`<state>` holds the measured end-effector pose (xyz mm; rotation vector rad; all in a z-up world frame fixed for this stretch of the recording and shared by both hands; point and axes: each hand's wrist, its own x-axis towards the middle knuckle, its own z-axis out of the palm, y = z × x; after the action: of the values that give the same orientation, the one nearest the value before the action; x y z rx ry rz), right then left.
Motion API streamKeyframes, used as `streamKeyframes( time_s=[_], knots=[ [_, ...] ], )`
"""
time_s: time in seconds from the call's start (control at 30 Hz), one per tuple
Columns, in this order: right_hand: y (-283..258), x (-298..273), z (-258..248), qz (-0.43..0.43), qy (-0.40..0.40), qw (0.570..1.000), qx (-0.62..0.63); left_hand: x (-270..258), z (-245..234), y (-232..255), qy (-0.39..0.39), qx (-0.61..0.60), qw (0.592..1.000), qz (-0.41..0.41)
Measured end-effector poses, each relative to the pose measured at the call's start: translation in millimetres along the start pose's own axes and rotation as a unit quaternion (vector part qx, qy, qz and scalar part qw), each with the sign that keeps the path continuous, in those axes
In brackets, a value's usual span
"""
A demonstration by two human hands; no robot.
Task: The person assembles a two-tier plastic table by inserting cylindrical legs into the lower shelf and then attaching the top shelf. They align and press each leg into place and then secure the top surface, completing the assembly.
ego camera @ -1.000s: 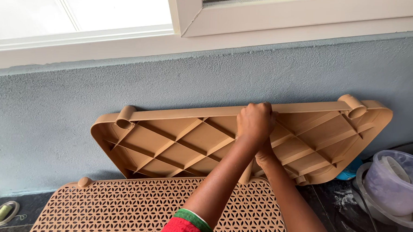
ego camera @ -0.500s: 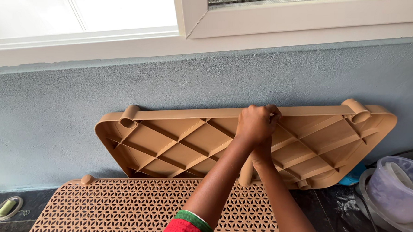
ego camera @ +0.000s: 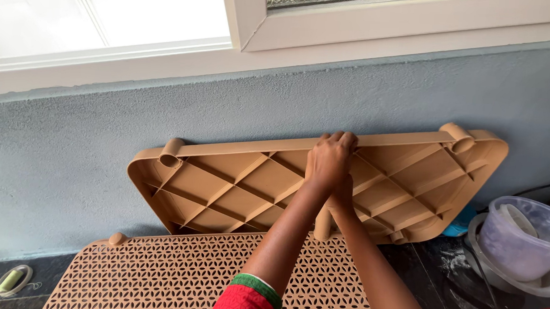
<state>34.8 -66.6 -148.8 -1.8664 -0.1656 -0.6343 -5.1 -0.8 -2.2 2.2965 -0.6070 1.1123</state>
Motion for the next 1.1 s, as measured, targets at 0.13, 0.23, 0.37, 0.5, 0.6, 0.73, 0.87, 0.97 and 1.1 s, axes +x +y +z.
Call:
streamKeyframes(
  time_s=[0.13, 0.23, 0.37, 0.5, 0.6, 0.73, 0.87, 0.97, 1.1],
  knots=[
    [-2, 0, -3, -0.030, -0.032, 0.996, -0.072, -6, -12, 3, -0.033, 0.054, 0.998, 0.001],
    [-17, 0, -15, -0.026, -0.075, 0.987, -0.141, -7, -22, 3, -0.048, 0.044, 0.998, 0.007],
    [-48, -8, -47, -0.016, -0.153, 0.979, -0.132, -15, -38, -2, -0.097, -0.008, 0.995, -0.002],
    [-75, -12, -74, 0.058, -0.237, 0.955, -0.168, -20, -58, -11, -0.131, 0.065, 0.989, 0.033],
    [-89, -17, -96, -0.054, -0.186, 0.948, -0.251, -24, -75, -13, -0.182, 0.069, 0.981, 0.009],
    [-111, -17, -115, -0.067, -0.162, 0.949, -0.262, -24, -86, -3, -0.152, 0.098, 0.983, 0.035],
    [-130, -16, -127, -0.116, -0.162, 0.934, -0.296, -22, -93, 9, -0.122, 0.145, 0.979, 0.073],
    [-134, -16, -132, -0.156, -0.156, 0.922, -0.318, -23, -99, 20, -0.126, 0.152, 0.978, 0.071],
    [-132, -18, -143, -0.150, -0.175, 0.908, -0.350, -24, -106, 34, -0.142, 0.170, 0.973, 0.060]
  ],
)
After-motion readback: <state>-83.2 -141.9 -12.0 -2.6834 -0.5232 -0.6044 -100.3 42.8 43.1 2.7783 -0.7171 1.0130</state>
